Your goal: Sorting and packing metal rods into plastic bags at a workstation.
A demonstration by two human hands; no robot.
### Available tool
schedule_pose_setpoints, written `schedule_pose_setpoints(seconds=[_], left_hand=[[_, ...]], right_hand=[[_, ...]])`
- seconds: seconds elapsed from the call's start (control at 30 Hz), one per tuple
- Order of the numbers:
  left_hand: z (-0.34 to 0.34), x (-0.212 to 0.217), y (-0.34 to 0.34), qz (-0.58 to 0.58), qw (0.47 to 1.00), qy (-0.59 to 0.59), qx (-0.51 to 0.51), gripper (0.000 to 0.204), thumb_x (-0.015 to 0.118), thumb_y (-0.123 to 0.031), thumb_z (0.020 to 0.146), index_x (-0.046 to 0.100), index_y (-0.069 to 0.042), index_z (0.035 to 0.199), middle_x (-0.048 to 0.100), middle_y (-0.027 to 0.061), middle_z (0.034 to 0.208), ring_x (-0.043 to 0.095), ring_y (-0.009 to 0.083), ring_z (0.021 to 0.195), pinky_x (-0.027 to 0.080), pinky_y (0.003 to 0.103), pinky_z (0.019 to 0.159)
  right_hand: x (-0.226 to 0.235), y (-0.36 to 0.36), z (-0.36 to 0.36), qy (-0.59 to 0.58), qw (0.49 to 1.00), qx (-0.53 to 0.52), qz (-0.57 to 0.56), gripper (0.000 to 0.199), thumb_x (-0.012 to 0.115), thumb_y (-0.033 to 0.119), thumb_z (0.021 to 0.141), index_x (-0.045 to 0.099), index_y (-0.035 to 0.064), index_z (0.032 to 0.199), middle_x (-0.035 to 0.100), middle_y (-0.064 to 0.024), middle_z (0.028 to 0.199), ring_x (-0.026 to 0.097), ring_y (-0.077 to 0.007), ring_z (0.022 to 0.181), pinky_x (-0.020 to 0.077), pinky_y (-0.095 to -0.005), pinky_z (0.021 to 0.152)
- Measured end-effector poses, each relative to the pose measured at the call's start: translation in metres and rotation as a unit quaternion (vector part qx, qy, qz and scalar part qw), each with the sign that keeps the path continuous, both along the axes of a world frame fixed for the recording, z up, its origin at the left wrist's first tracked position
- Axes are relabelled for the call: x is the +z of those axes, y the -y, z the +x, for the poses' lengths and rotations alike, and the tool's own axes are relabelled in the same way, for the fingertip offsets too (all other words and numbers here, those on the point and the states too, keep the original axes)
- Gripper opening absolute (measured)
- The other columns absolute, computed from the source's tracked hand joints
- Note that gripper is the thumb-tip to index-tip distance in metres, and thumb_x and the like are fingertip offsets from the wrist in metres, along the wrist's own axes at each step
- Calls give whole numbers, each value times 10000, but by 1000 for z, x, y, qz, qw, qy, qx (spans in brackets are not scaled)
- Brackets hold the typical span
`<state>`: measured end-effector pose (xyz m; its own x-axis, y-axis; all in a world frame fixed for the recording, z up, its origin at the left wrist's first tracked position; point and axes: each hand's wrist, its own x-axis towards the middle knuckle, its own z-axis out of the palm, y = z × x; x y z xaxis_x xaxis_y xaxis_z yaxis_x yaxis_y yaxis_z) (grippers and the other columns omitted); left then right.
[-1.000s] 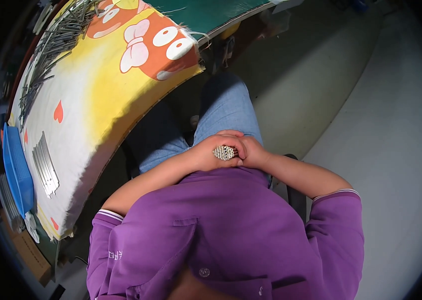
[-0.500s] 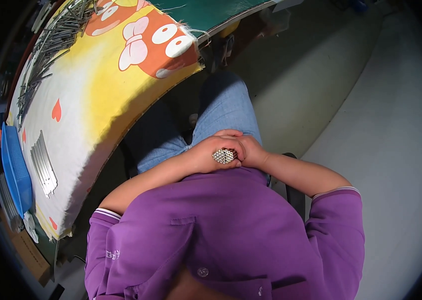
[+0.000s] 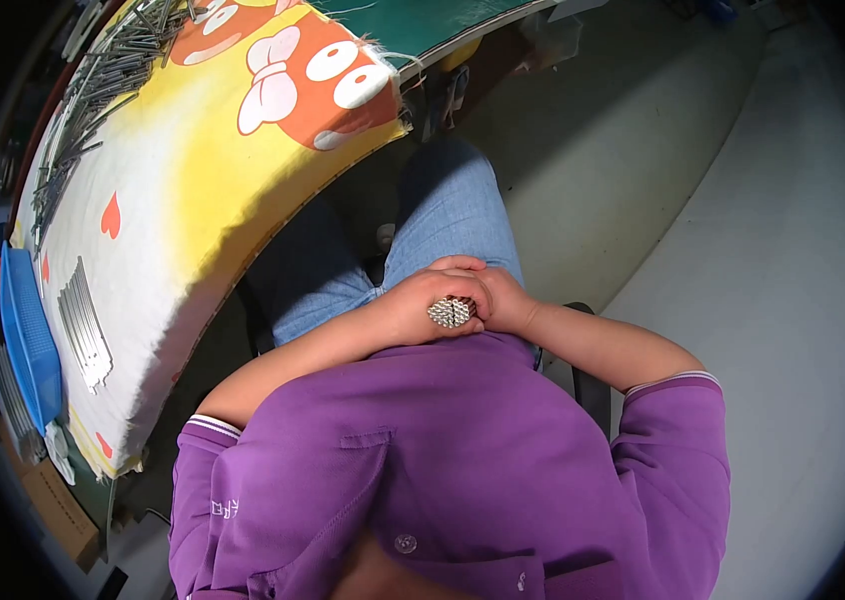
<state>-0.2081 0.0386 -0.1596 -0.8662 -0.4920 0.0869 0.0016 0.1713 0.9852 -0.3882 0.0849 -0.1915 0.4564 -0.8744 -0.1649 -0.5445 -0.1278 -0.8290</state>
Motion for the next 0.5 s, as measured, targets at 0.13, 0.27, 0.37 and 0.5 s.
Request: schedule_pose_setpoints(seconds=[0.13, 0.27, 0.37, 0.5], left_hand=[[3, -2, 4, 1, 1000, -10, -7, 171, 741, -101, 748, 635, -121, 881, 652, -4, 967, 443, 300, 1219, 385, 395, 991], [5, -5, 5, 4, 999, -27, -19, 185, 741, -86, 744, 639, -113, 896, 648, 8, 976, 433, 301, 1232, 378, 395, 1000], [6, -4, 5, 2, 999, -28, -24, 191, 743, -85, 743, 641, -109, 903, 646, 11, 980, 432, 300, 1234, 377, 395, 1003], [6, -4, 4, 5, 999, -32, -25, 193, 743, -85, 742, 642, -111, 905, 645, 9, 987, 430, 301, 1236, 378, 396, 1002]], right_hand=[[4, 4, 4, 2, 1000, -2, -16, 273, 713, 236, 680, 640, 95, 903, 666, -116, 865, 636, -335, 820, 518, -398, 698], [-2, 2, 2, -14, 999, 8, -43, 244, 686, 215, 696, 642, 105, 909, 667, -118, 855, 638, -332, 807, 520, -403, 682], [-3, 0, 2, -25, 998, 7, -57, 218, 665, 197, 709, 645, 111, 909, 667, -117, 851, 640, -331, 797, 521, -405, 669], [-3, 0, 3, -25, 998, 7, -56, 229, 671, 195, 704, 645, 110, 914, 666, -118, 854, 638, -332, 799, 520, -405, 676]])
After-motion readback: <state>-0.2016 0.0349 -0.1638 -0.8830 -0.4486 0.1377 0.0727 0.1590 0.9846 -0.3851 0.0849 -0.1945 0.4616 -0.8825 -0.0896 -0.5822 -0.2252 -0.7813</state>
